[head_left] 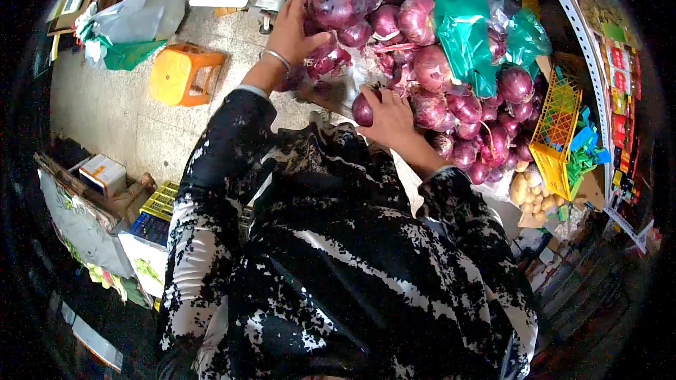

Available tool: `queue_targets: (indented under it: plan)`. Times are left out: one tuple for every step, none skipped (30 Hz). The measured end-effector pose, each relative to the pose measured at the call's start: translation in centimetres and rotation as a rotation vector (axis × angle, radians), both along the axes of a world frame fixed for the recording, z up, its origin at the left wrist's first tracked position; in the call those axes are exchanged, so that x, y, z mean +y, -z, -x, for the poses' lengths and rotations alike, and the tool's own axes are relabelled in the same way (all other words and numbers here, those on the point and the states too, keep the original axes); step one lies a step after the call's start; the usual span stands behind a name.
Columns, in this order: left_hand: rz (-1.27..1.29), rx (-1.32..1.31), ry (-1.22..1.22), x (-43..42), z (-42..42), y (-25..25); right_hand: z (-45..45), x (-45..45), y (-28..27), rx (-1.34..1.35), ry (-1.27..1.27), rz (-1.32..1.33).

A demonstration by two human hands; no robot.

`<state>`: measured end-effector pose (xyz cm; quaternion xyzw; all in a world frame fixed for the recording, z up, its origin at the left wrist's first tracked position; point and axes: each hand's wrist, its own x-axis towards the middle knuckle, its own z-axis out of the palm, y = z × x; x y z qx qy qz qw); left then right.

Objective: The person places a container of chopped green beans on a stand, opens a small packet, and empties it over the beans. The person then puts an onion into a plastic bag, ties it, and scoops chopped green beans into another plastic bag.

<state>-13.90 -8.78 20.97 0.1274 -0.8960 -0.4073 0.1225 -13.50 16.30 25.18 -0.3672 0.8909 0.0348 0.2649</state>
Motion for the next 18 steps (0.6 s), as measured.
queue_targets:
  plan:
    - [-0.016,-0.019,-0.032,0.0,-1.1,-0.7,-0.3,0.1,1.1,0.018,-0.019,0.025]
    - [-0.015,-0.022,-0.036,-0.2,-2.2,-0.4,-0.4,0.3,2.1,0.039,-0.037,0.048]
    - [0.036,0.013,-0.076,-0.5,-3.4,0.4,-0.3,0.2,2.3,0.036,-0.042,0.047]
    - [0.088,0.051,-0.116,-0.7,-4.5,0.4,-0.2,0.1,2.4,-0.014,-0.005,0.066]
    - [0.088,0.050,-0.119,-0.9,-5.7,0.5,-0.2,0.1,2.5,-0.065,0.034,0.084]
    - [0.051,0.006,-0.172,-0.9,-7.1,-0.1,-0.2,0.1,2.0,-0.065,0.030,0.084]
    - [0.015,-0.038,-0.225,-1.0,-8.4,-0.5,-0.1,0.1,0.9,-0.038,0.019,0.110]
    - [0.017,-0.040,-0.228,-1.1,-9.6,-0.4,0.2,0.1,-0.2,-0.011,0.008,0.137]
    - [-0.044,-0.047,-0.283,-1.2,-10.8,0.2,0.5,0.5,-1.1,0.047,0.030,0.254]
    - [-0.107,-0.052,-0.335,-1.2,-12.1,0.7,1.4,1.2,-2.1,-0.040,0.123,0.575]
    - [-0.090,-0.059,-0.339,-1.4,-13.3,1.0,2.8,1.5,-3.4,0.019,0.229,0.662]
    - [-0.076,-0.065,-0.344,-1.4,-14.5,1.3,4.2,2.2,-5.6,0.077,0.261,0.787]
    - [-0.144,-0.041,-0.351,-1.2,-15.5,1.6,5.6,3.1,-7.7,0.109,0.386,0.829]
    - [-0.149,-0.039,-0.349,-0.8,-16.5,1.9,7.5,4.9,-7.9,0.203,0.476,0.925]
    - [-0.244,-0.139,-0.408,-0.5,-17.4,2.3,10.7,6.9,-8.0,0.385,0.497,0.889]
    - [-0.337,-0.239,-0.465,-0.2,-18.2,2.7,13.4,8.6,-8.9,0.342,0.492,1.052]
    - [-0.369,-0.258,-0.469,0.2,-18.8,3.2,16.5,10.8,-9.1,0.455,0.562,0.954]
    - [-0.400,-0.278,-0.473,0.6,-19.4,3.6,19.5,12.7,-8.7,0.459,0.531,1.027]
